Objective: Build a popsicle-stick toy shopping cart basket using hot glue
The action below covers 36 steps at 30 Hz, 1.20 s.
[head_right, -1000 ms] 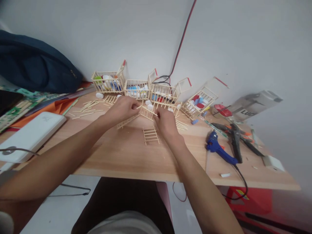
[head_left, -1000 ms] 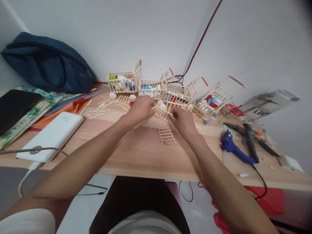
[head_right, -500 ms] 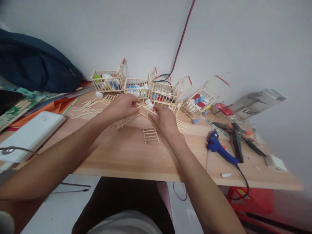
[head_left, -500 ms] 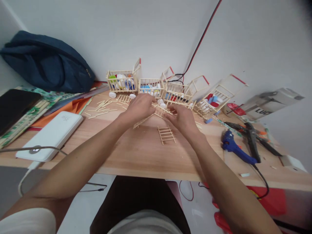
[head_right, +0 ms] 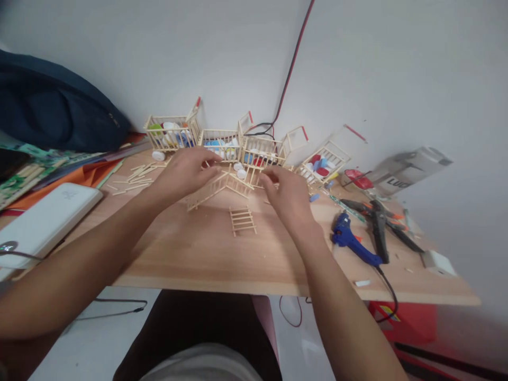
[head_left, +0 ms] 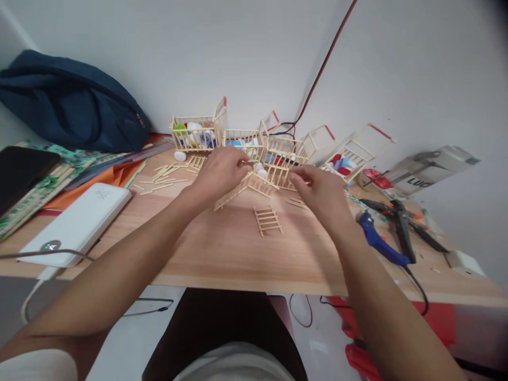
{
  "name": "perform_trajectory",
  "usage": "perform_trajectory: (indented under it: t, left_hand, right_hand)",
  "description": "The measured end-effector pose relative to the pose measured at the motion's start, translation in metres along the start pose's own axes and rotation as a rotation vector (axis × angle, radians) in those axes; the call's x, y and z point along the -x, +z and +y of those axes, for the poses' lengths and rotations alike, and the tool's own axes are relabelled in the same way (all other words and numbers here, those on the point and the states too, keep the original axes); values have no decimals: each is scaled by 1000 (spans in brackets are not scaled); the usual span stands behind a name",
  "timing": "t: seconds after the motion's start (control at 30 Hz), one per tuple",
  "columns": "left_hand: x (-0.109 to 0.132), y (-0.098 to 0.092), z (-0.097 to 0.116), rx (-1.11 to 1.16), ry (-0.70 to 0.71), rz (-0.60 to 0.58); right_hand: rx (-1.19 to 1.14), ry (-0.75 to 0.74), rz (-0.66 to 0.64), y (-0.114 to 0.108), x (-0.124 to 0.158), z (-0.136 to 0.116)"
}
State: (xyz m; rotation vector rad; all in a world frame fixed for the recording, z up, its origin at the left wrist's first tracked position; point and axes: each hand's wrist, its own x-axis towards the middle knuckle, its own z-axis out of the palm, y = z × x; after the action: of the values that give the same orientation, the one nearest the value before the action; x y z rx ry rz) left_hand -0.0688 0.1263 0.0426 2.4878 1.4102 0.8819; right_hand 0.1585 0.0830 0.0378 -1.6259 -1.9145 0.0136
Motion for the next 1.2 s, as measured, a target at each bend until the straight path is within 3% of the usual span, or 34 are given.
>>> perform_trajectory:
  t: [0.1,0.23,0.3,0.4,0.5,0.73,0.9,1.1,1.2]
  left_hand:
    - [12,-11,9,21,38,96]
    - [41,-13,30,107,87,87]
    - [59,-6,40,136,77,5]
    - [82,14,50,134,116,-225]
    - [94,34,54,108,138,-298]
    - [101,52,61,235,106,-242]
    - [104,58,66,294,44,-188]
    - [104,66,72,464,-81,-41]
    - [104,67,72,499,-129,-37]
  right_hand:
    - [62,53,-15,-20,28,7]
    - [5,84,-214,-13,69,15]
    - [-18,107,-243,-4,82,16]
    - [-26,76,-262,7,89,10]
    - [52,23,-308,11,89,-1]
    - [187,65,-360,6,94,-12]
    - [165,119,-347,7,102,-10]
    - [65,147,-284,10,108,-6]
    - [22,157,-277,9,110,-1]
